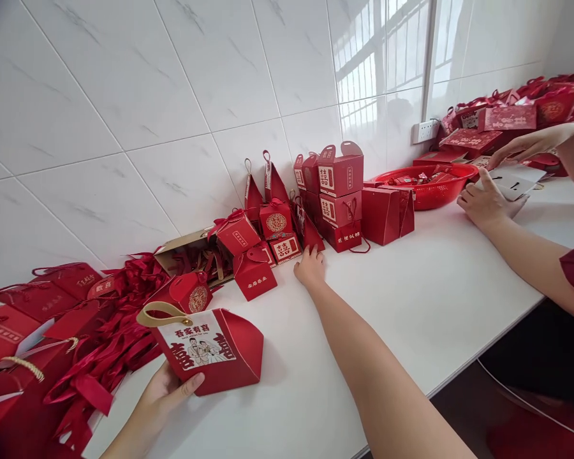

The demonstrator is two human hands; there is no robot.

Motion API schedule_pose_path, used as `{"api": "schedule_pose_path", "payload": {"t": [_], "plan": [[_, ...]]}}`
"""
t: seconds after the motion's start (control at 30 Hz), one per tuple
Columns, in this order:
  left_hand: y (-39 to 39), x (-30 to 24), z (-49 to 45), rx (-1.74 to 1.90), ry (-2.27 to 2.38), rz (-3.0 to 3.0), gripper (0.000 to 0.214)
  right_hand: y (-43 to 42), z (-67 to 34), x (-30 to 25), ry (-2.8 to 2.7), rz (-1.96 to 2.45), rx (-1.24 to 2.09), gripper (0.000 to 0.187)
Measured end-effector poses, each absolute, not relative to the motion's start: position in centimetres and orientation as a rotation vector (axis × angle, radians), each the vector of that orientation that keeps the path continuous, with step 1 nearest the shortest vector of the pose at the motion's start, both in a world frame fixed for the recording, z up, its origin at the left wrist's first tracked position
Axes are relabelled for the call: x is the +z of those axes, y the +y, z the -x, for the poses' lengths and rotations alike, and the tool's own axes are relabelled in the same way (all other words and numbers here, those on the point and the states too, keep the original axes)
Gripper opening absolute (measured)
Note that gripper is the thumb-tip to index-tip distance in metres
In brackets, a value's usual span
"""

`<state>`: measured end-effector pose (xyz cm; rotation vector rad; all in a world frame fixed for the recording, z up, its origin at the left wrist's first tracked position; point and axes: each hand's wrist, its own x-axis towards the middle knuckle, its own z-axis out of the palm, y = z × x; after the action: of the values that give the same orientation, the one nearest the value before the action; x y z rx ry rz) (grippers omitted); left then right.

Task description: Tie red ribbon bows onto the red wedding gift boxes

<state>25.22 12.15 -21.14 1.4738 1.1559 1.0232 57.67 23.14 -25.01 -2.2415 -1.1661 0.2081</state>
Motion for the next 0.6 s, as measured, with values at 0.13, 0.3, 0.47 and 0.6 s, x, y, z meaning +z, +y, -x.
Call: {"api": "schedule_pose_path", "payload": {"t": [0.13,0.3,0.47,0.6], "plan": [[12.1,-20.6,-25.0,0.959,1.169,-1.5,0.063,23.3,-57.4,-25.2,-1.146,2.307,0.209,0.069],[12.2,-20.8,-24.7,0.947,1.114,-1.497,0.063,22.9,-57.4,-25.0,-1.129,2.32,0.188,0.065],[12.4,-21.4,-24.3,0.939,1.035,-1.501,0.06,21.9,-57.5,-24.4,-1.104,2.296,0.16,0.05],[12.5,-21.6,-24.1,0.923,1.0,-1.521,0.057,21.5,-57.5,-24.3,-1.225,2.21,0.152,0.044]]}}
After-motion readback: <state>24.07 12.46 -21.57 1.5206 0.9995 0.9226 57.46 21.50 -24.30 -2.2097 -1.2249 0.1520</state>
